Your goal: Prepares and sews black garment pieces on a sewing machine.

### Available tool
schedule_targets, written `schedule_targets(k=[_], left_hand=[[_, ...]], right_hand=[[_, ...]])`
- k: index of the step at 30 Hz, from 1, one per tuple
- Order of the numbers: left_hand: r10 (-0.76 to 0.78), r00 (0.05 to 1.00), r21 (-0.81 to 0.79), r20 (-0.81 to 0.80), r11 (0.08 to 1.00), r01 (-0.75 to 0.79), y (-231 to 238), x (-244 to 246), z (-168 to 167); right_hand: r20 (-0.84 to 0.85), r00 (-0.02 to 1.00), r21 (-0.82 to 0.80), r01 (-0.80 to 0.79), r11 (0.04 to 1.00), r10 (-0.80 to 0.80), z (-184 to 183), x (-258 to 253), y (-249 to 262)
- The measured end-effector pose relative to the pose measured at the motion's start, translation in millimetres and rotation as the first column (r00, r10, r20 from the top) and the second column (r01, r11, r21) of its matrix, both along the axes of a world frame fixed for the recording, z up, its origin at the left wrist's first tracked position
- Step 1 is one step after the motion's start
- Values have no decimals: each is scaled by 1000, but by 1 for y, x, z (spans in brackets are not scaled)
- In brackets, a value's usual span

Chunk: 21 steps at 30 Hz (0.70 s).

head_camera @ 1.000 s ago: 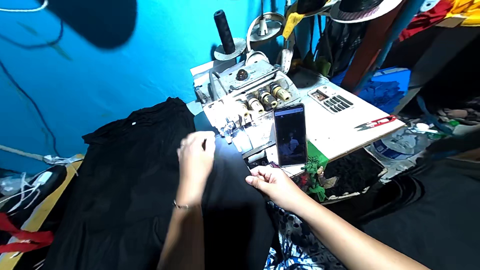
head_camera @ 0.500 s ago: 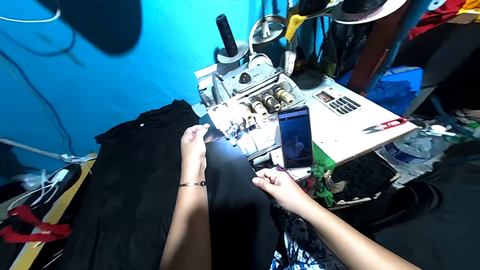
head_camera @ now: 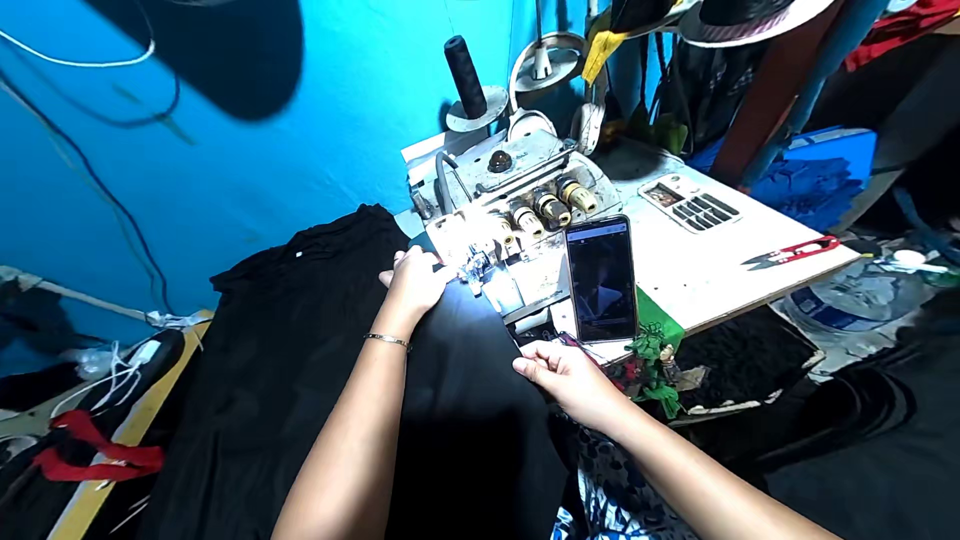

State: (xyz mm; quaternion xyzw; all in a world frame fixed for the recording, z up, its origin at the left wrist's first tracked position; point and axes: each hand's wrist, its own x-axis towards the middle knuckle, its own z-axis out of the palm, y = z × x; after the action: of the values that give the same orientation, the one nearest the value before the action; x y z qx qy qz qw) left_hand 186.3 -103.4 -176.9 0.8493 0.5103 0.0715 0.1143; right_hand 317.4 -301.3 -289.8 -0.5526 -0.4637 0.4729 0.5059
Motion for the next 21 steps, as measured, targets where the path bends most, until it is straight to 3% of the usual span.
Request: schedule_targets(k=[5,10,12,14,16,18,21], left_hand=[[-73,996,369,-58,925,90,6,-23,4],[-95,995,446,15,892,78,-18,-84,9],[-120,991,427,58,900,84,-40,-98,-7],[-128,986,411,103,909,75,-64,-101,-25],[-118,983,383,140,922,56,-86,-94,-36],[-163,969,361,187,929,87,-101,-86,-37],[-331,904,293,271,923,251,-106,-85,-27]], right_hand=[[29,1000,-2,8,1000,-8,2,1,0],[25,1000,-28,0,1000,1,0,3,-1],[137,988,8,70,998,-70,0,-2,-1],[372,885,203,216,955,-279,-3,-14,4],[459,754,470,242,849,-469,-2,-26,19],[471,709,617,162,770,-526,10,-34,37],[471,708,681,86,727,-526,23,-42,61]])
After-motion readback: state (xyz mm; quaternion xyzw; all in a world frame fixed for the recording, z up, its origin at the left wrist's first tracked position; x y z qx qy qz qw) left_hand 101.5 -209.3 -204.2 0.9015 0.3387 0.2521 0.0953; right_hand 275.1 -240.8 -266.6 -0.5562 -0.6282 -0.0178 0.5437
